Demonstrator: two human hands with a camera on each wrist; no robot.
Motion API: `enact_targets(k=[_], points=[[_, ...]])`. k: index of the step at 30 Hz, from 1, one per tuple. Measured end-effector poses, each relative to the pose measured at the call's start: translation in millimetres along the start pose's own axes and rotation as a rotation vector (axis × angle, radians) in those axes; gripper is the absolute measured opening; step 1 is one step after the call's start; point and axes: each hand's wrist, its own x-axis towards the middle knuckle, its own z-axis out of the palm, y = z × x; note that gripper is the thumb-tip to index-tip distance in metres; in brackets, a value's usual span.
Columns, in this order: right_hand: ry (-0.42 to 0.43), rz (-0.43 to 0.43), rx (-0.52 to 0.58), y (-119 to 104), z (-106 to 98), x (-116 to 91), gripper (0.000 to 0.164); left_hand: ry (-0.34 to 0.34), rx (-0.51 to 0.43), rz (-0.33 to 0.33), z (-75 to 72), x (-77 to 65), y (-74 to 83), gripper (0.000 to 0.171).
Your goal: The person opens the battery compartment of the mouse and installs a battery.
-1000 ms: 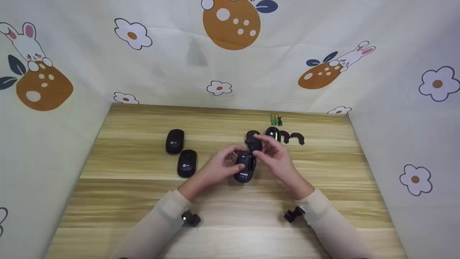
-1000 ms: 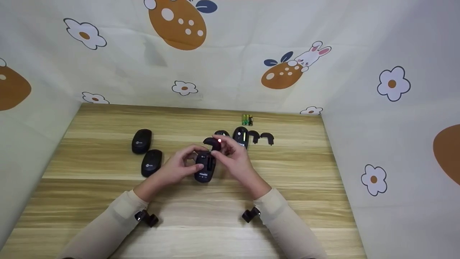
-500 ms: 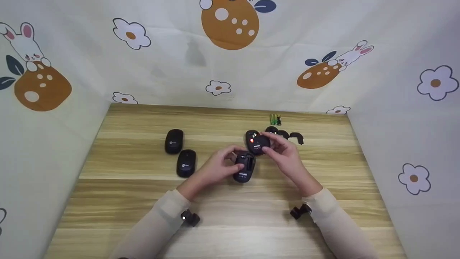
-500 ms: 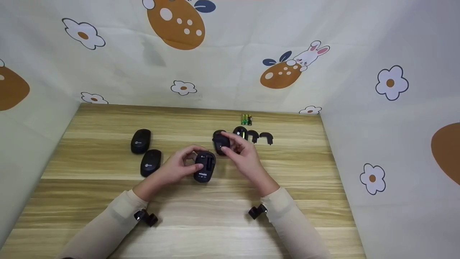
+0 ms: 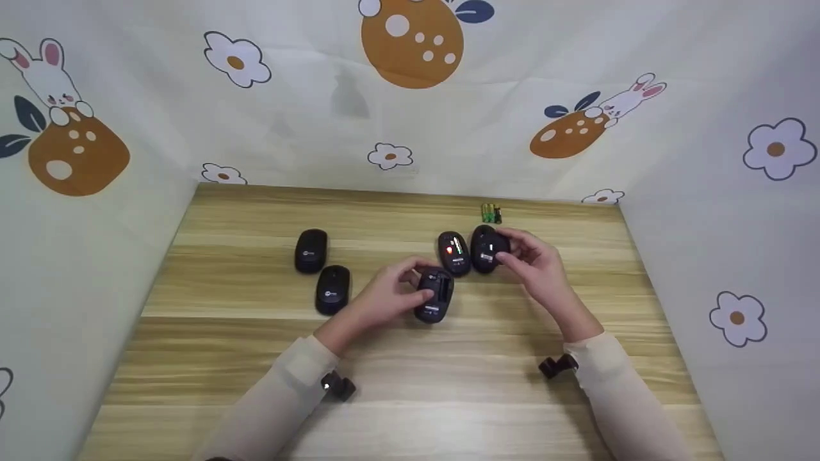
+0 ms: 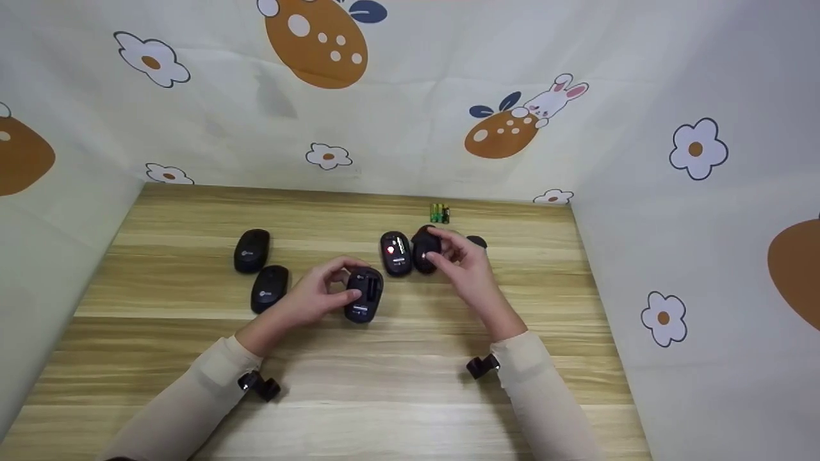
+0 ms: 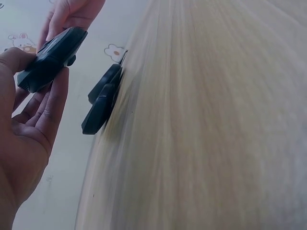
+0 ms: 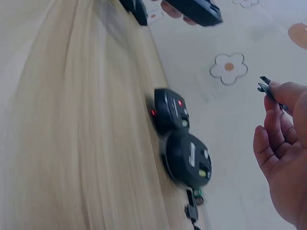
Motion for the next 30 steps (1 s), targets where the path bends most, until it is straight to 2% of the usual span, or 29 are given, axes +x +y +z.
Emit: enact_targets(k=[9,19,24,28,30], points=[[0.004,0.06,-0.056,9,-38,7,0.042,0.004,0.002,0.009,-0.8,1.6,-0.6,0.047],[-0.041,0.126,-0.243,25,-80,16,0.044,0.008,0.011,-0.002,-1.0,2.3,-2.0,0.048],[-0.041,0.171,-0.279,25,-93,17,0.044,0.011,0.002,-0.006,-0.7,2.2,-2.6,0.048],[-0.05,0.175,-0.302,20,-102,17,0.042,0.012,-0.006,-0.011,-0.4,2.0,-3.4,0.048],[-0.048,0.168,-0.321,26,-108,18,0.041,0.012,-0.008,-0.013,-0.4,2.0,-3.8,0.048]])
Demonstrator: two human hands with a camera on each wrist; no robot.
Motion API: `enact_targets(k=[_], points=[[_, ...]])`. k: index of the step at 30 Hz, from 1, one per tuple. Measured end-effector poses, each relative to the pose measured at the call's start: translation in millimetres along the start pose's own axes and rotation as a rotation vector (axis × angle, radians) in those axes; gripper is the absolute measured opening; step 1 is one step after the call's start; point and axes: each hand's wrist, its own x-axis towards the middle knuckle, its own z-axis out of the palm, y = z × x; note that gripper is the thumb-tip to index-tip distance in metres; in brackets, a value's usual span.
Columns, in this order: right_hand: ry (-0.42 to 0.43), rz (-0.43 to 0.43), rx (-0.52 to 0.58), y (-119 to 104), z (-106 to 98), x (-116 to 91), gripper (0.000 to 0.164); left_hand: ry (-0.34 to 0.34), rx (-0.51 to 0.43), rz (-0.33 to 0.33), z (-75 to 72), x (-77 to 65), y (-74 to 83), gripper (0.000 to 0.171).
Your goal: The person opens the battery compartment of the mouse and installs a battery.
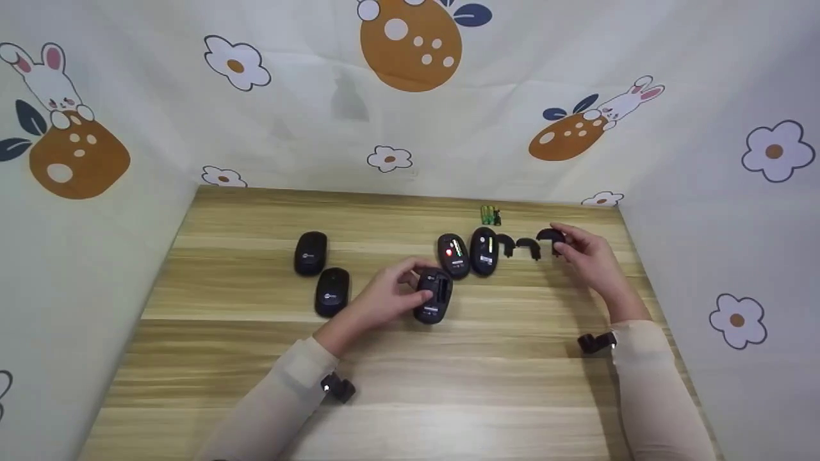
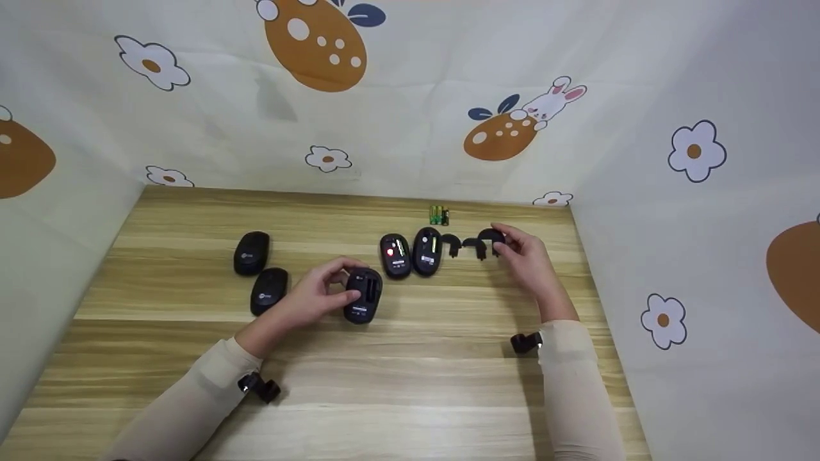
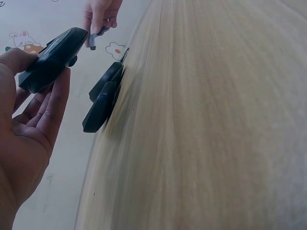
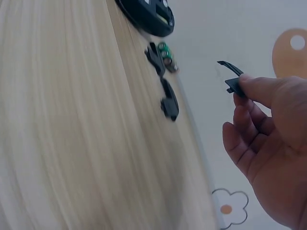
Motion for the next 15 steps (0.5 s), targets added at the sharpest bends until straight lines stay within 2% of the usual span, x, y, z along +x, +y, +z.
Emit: enact_targets(k=[7,15], points=[[0.01,0.033,-0.089,42,-12,10,0.042,0.002,0.006,0.003,-0.5,-0.2,0.3,0.048],[0.001,0.08,-0.092,61,-12,13,0.041,0.002,0.005,-0.005,-1.0,-0.5,2.8,0.048]])
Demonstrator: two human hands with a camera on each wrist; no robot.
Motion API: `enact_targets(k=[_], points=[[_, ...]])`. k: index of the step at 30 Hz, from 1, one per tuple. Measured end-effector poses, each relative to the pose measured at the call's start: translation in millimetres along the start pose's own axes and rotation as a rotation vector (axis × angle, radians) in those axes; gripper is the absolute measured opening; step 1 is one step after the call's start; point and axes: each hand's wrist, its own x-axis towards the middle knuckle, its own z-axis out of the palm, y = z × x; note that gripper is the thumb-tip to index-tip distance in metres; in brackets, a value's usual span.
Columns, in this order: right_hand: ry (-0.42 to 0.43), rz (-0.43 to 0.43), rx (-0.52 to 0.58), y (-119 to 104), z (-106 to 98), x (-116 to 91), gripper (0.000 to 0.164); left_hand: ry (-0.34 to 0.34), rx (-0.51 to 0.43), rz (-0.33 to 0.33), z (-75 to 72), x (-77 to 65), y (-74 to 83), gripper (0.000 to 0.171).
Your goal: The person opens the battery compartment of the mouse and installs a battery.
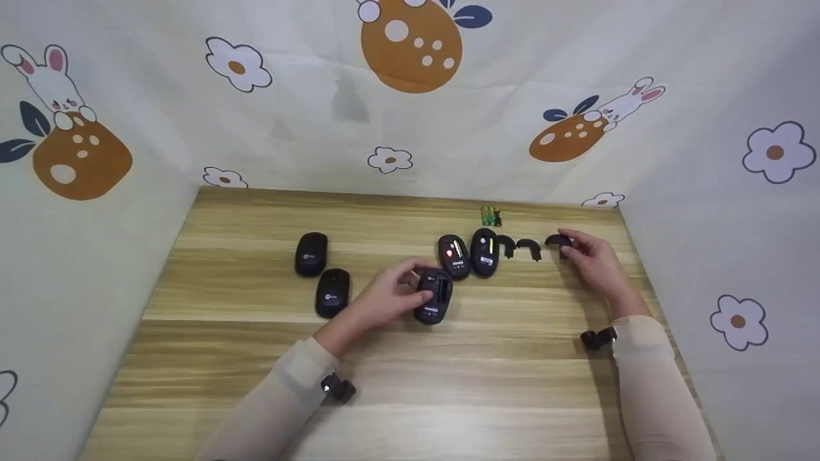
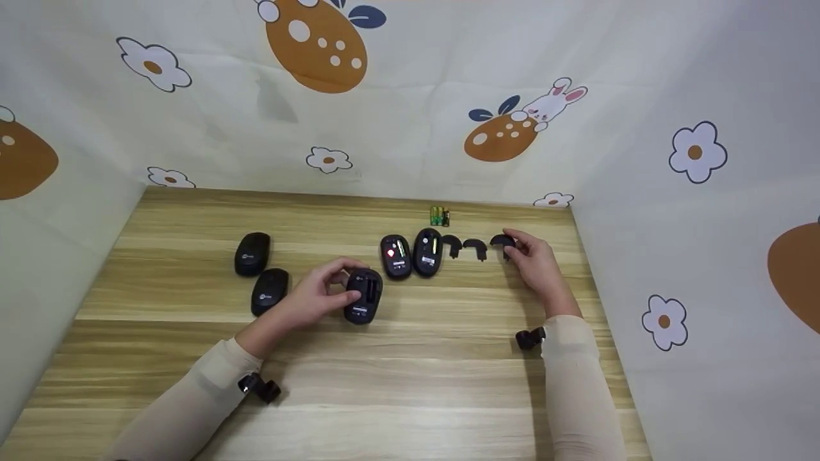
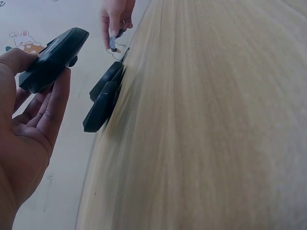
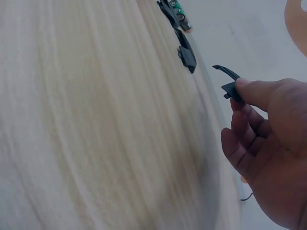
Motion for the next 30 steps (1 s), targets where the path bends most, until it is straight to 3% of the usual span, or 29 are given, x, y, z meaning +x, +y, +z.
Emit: enact_targets(k=[9,17,30], points=[[-0.002,-0.002,-0.016,9,4,6,0.041,0.003,-0.002,0.003,0.5,0.3,-1.4,0.048],[0.001,-0.031,-0.159,14,4,9,0.039,-0.003,-0.025,0.023,0.0,0.8,-1.6,0.046],[-0.034,-0.037,-0.223,13,4,10,0.039,-0.005,-0.002,0.004,-0.4,1.5,0.3,0.047]])
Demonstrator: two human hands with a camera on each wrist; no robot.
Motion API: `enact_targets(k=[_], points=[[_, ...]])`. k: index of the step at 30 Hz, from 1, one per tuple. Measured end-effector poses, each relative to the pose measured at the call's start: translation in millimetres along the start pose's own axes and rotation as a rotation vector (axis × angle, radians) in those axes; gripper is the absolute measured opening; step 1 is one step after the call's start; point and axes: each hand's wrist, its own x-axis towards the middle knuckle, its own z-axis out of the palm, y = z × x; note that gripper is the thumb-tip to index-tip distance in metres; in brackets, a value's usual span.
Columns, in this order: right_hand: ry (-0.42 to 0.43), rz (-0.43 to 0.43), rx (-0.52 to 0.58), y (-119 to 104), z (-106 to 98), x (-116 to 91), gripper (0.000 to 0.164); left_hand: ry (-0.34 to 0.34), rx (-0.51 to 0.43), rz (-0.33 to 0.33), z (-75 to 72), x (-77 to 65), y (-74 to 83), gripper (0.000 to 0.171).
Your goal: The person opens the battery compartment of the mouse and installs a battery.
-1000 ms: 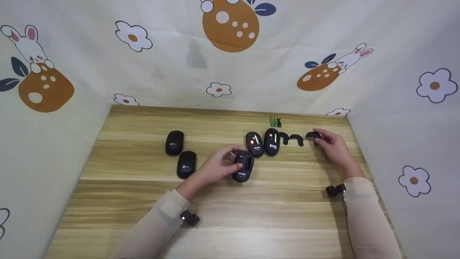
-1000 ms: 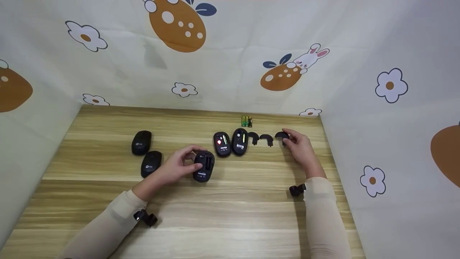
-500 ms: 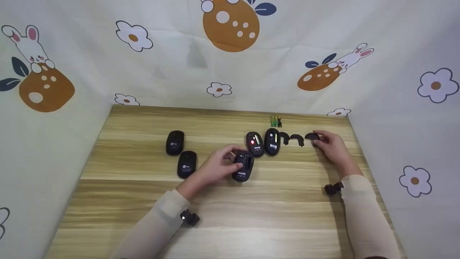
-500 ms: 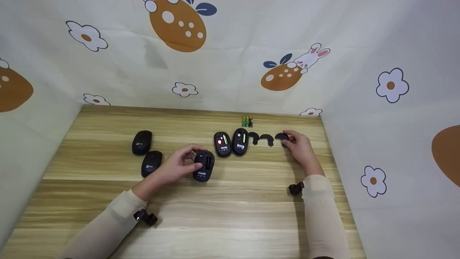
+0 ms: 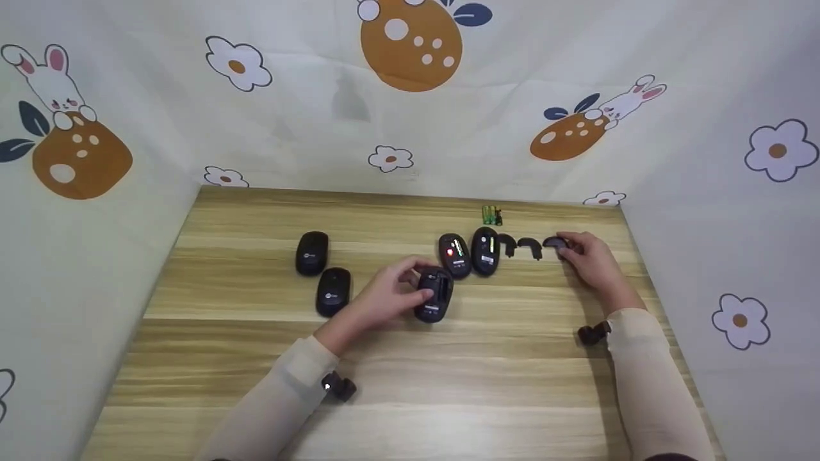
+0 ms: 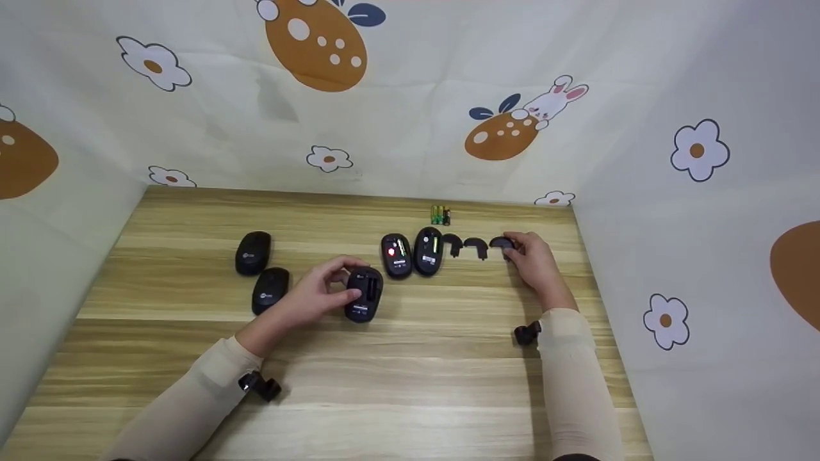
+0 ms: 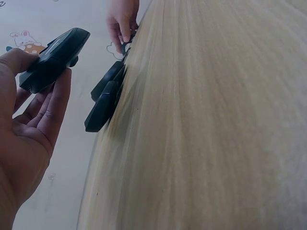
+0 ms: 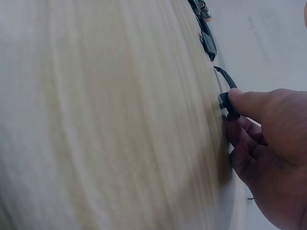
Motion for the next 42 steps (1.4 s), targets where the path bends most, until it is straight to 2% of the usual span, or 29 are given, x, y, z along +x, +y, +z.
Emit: enact_targets(k=[9,16,28,32,39,42], points=[[-0.007,0.0,-0.016,-1,1,1,0.039,0.0,0.002,0.01,0.5,0.4,-1.0,0.048],[-0.013,-0.01,-0.005,-4,1,-1,0.037,-0.001,-0.02,0.043,0.5,0.1,2.6,0.045],[0.002,0.033,0.034,-3,3,-1,0.036,0.011,-0.013,0.028,0.5,-0.3,1.8,0.046],[0.036,0.035,0.053,-3,4,-1,0.036,0.013,-0.007,0.022,0.1,-0.4,1.5,0.047],[0.178,0.032,0.157,-10,11,2,0.03,0.016,-0.007,0.017,-0.3,-0.8,2.0,0.048],[0.205,0.024,0.183,-16,14,5,0.029,0.013,-0.009,0.02,-0.9,-0.4,0.1,0.048]])
